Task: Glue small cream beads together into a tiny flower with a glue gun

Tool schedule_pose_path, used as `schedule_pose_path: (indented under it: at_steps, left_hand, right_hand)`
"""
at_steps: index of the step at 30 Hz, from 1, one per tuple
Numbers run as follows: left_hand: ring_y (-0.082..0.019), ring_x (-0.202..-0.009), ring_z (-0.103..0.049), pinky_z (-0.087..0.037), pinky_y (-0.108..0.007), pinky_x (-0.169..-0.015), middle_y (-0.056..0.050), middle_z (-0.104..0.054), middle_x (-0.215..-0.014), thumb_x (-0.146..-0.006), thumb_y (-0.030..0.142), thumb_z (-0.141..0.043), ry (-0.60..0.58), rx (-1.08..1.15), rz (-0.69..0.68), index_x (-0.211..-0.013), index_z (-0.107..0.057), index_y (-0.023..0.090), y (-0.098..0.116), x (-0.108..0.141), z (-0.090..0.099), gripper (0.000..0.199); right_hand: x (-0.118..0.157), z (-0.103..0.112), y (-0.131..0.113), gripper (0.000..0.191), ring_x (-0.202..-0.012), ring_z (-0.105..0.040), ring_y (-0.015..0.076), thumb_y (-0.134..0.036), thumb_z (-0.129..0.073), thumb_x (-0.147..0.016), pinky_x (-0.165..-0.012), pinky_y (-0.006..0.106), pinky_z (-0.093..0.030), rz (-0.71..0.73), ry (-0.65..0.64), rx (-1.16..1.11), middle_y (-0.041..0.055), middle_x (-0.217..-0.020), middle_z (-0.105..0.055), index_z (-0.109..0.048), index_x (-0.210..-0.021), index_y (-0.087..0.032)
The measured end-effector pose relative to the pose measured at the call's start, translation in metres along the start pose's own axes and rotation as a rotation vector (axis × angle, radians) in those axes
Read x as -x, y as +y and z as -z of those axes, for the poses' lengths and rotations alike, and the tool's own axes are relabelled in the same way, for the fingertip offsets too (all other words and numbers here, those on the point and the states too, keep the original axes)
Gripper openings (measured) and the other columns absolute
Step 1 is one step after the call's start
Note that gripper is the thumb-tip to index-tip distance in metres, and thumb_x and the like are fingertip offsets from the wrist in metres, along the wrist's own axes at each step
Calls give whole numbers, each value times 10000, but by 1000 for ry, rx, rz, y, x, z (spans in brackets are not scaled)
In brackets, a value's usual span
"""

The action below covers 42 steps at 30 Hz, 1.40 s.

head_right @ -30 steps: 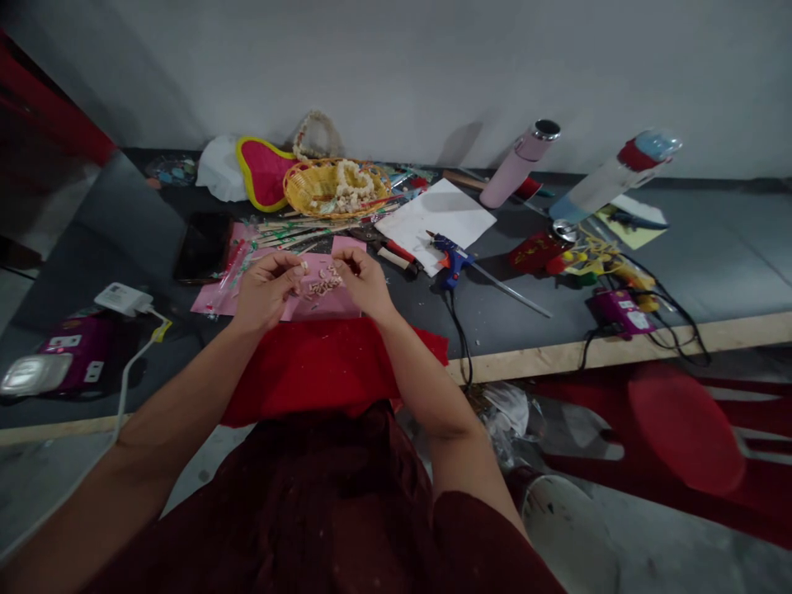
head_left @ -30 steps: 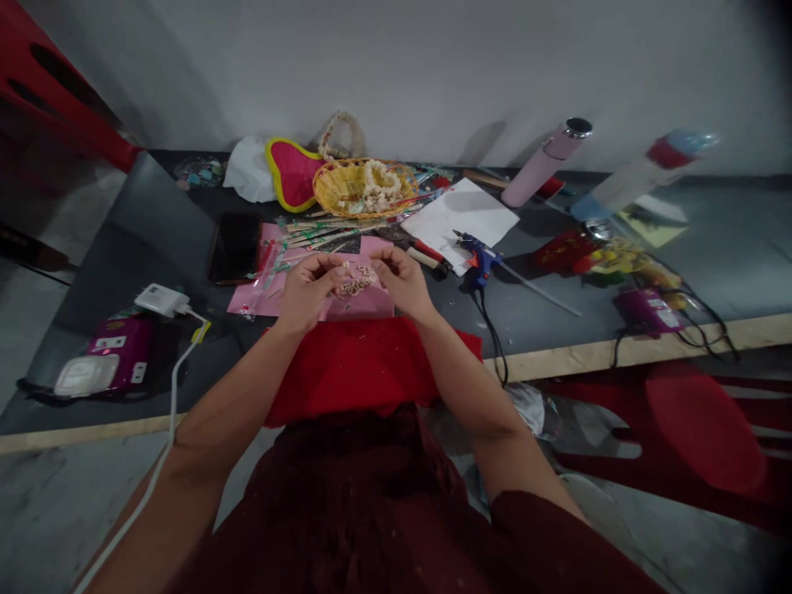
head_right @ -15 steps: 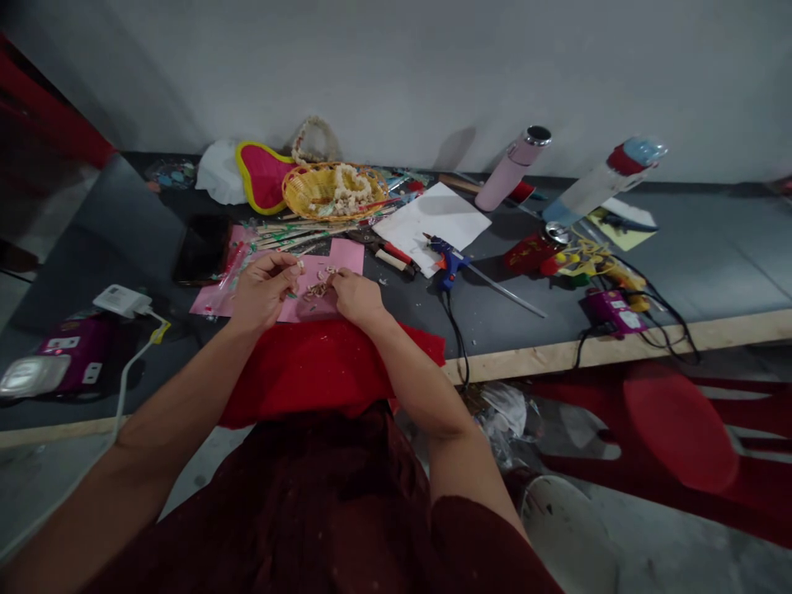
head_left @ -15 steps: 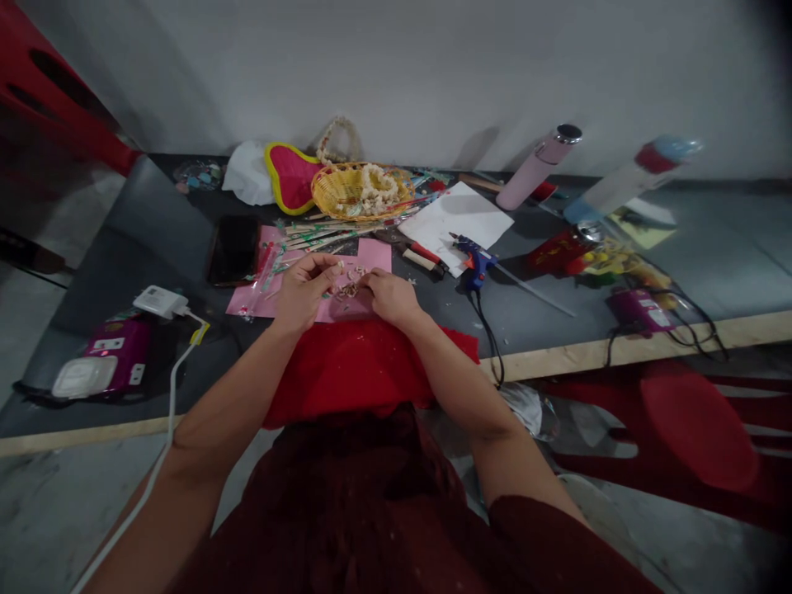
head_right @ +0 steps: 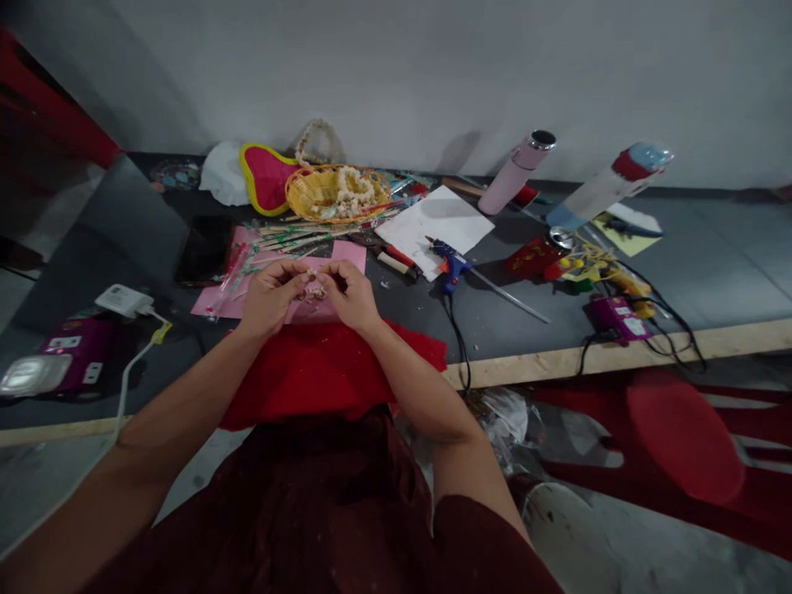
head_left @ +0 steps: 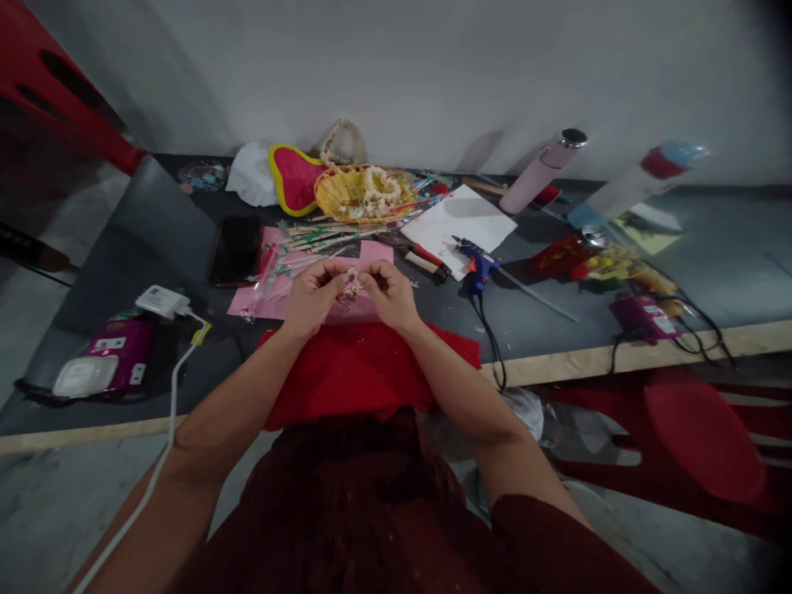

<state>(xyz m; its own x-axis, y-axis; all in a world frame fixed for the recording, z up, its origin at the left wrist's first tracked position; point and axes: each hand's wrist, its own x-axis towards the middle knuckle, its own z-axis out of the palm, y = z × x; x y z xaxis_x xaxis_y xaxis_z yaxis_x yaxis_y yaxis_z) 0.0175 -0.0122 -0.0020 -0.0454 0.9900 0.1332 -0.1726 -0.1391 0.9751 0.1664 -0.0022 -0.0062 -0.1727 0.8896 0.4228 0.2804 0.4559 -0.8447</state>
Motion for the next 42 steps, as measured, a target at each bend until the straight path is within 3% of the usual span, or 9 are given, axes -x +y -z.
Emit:
schedule_pose_path:
  at_steps: [14,20,25,42]
  left_hand:
    - [-76,-524,-547,-450,-199,-509,21,-602,-626,-714,238,-675,-51,0,3,-794,-619,165,1,1,-1,122]
    - [-78,-517,-537,-426,-196,-488,22,-598,-614,-716,246,-667,-36,-37,-3,-785,-614,170,3,1,-1,116]
    - [-84,-533,-552,-436,-201,-504,16,-611,-629,-718,252,-663,-45,-66,-15,-798,-621,167,4,2,0,124]
    - [-85,-547,-559,-457,-204,-523,-1,-646,-676,-709,278,-680,-78,-94,-19,-815,-655,170,0,2,2,154]
  right_hand:
    - [2,-3,1,231,-701,-521,106,-409,-501,-868,-653,251,-436,-11,-37,5,21,-811,-590,-553,-852,-184]
    - [2,0,0,242,-709,-539,107,-428,-542,-838,-664,250,-452,-22,21,-5,17,-829,-604,-564,-885,-192]
    - [2,1,1,270,-752,-575,123,-439,-549,-832,-682,259,-476,-37,-29,-37,36,-865,-636,-599,-916,-188]
    - [1,2,7,176,-789,-590,130,-344,-546,-846,-718,280,-481,13,-38,10,36,-886,-647,-617,-908,-196]
